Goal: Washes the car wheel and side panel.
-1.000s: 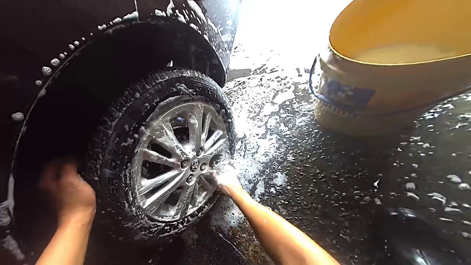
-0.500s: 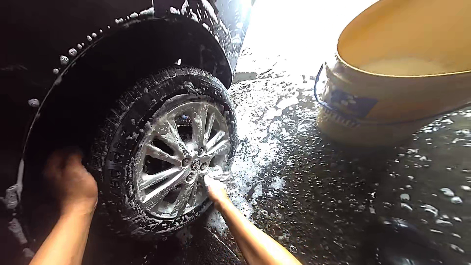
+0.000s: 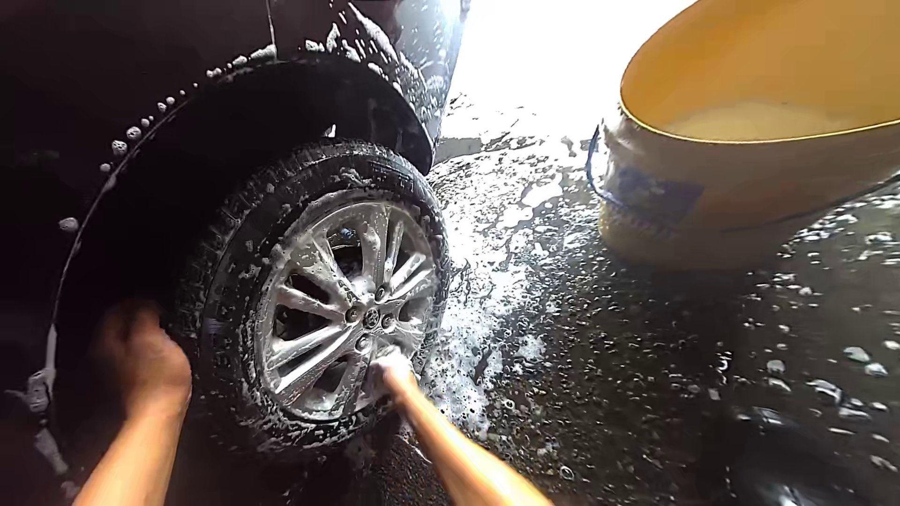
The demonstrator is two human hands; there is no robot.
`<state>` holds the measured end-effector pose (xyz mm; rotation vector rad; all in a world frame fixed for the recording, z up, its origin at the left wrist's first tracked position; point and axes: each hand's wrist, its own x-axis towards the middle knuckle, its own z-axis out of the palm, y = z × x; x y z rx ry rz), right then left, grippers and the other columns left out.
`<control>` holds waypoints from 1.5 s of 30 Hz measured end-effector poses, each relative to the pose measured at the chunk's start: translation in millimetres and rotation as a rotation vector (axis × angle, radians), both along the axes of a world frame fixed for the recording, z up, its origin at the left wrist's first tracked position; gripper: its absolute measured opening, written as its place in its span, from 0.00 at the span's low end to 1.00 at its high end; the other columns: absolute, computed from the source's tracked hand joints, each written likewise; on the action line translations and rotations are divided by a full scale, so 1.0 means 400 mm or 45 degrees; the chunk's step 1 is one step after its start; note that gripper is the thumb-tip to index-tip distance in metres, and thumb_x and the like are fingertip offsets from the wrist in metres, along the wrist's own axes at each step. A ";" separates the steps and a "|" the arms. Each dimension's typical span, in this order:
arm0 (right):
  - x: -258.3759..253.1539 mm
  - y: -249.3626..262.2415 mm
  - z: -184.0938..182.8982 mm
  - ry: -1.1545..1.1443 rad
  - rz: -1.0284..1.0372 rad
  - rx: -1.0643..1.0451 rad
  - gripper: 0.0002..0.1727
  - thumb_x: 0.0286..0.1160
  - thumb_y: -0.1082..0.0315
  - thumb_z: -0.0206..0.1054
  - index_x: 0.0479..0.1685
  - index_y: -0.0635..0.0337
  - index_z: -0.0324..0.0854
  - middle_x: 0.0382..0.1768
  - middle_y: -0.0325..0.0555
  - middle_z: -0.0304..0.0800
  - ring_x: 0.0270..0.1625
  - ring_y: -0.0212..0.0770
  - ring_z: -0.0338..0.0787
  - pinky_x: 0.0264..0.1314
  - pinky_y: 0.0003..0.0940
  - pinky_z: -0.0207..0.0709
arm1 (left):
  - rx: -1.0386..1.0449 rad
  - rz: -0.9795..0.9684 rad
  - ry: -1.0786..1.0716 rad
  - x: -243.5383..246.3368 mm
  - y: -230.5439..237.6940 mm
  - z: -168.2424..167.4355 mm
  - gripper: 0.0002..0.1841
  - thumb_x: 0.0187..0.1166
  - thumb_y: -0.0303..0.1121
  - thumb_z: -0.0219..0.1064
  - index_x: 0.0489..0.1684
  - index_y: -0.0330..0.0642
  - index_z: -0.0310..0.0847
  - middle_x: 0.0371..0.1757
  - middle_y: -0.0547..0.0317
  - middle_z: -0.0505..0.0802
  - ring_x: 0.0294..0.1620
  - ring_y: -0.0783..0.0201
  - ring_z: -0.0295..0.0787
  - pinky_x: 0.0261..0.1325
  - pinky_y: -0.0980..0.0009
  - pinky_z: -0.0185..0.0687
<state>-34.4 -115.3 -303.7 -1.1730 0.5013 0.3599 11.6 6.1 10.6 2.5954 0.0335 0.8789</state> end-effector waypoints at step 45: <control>-0.036 0.034 0.307 0.264 -0.526 1.595 0.20 0.92 0.47 0.49 0.41 0.53 0.72 0.13 0.37 0.69 0.13 0.35 0.73 0.20 0.34 0.78 | 0.078 0.091 -0.019 0.002 -0.022 0.002 0.22 0.89 0.45 0.55 0.62 0.36 0.84 0.62 0.43 0.89 0.67 0.54 0.84 0.75 0.49 0.73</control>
